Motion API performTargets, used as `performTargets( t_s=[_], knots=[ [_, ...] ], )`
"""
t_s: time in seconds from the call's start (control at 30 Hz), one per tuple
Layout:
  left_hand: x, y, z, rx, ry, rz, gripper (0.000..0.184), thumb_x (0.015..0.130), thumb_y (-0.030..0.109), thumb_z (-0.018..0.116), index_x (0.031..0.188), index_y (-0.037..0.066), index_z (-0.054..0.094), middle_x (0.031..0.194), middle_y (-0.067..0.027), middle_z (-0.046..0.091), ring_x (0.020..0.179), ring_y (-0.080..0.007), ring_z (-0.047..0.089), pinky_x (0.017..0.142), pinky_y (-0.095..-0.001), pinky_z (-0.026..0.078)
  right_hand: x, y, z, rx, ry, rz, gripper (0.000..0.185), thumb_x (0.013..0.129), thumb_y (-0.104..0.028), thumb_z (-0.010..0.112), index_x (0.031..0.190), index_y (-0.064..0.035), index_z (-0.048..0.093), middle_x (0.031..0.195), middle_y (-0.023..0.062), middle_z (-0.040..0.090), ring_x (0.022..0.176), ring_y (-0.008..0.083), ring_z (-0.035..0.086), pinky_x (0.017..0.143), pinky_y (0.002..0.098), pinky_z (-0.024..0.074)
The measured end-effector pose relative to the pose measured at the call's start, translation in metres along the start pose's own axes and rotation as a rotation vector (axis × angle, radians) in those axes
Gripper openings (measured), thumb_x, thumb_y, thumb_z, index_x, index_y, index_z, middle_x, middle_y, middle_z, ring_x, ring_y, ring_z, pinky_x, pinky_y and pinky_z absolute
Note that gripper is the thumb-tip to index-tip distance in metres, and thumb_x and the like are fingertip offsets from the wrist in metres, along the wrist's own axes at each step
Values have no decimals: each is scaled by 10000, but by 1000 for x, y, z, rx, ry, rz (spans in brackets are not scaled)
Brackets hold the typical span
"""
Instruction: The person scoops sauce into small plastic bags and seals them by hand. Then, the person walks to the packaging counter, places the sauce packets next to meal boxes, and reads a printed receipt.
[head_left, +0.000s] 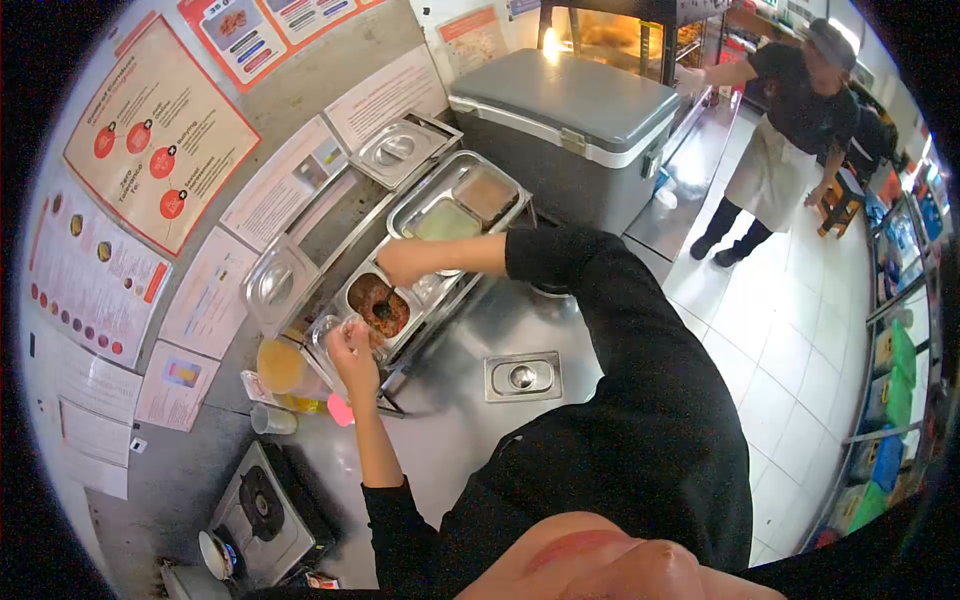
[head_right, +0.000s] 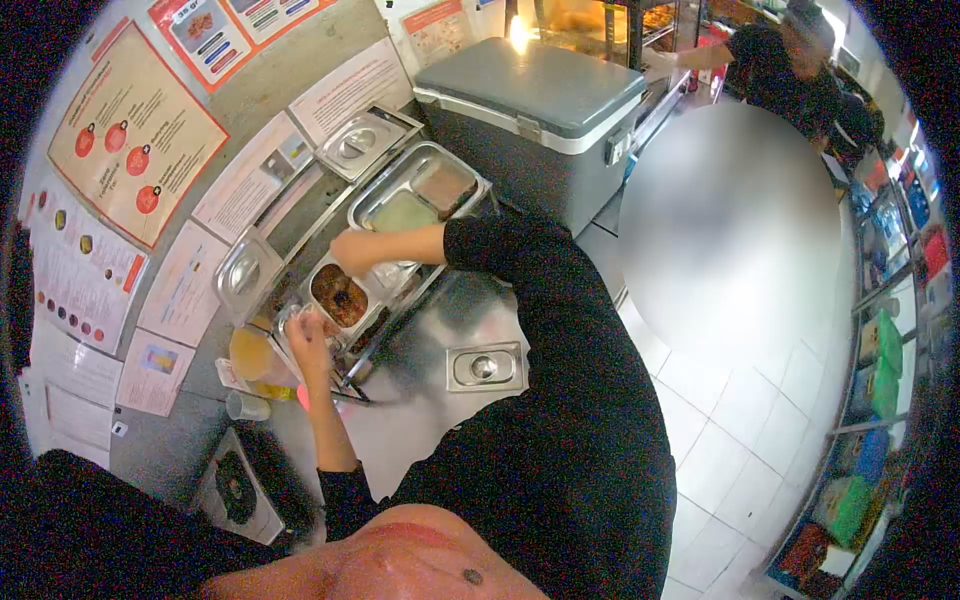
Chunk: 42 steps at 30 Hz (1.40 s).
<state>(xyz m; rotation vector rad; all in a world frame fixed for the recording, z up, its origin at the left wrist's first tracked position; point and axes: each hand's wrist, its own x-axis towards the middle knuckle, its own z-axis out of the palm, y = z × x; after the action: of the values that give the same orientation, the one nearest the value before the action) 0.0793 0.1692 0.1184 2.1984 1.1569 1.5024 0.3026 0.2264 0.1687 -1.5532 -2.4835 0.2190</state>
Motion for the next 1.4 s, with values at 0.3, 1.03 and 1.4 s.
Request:
performTargets(
  t_s=[0.3,1.03,1.4],
  knots=[
    [-59,43,-1,-368,100,-463,273,840,233,672,972,23,559,808,-28,577,624,-95,542,558,-228,462,-83,-78,44,256,569,-128,100,719,-180,623,768,-99,656,820,78,598,895,270,561,731,435,443],
    [-134,92,21,-928,12,-898,321,959,262,451,1156,41,575,1027,-44,618,863,-121,571,708,-265,466,-181,-88,93,2054,-121,469,215,847,-162,644,1035,-59,624,904,10,648,749,85,580,632,217,456],
    [-139,77,16,-1408,156,-961,314,895,85,558,1207,68,525,950,-39,639,813,-102,594,661,-215,474,-176,-102,87,2173,-108,373,122,871,-145,596,966,-70,598,840,18,623,750,108,586,635,245,454]
  ],
)
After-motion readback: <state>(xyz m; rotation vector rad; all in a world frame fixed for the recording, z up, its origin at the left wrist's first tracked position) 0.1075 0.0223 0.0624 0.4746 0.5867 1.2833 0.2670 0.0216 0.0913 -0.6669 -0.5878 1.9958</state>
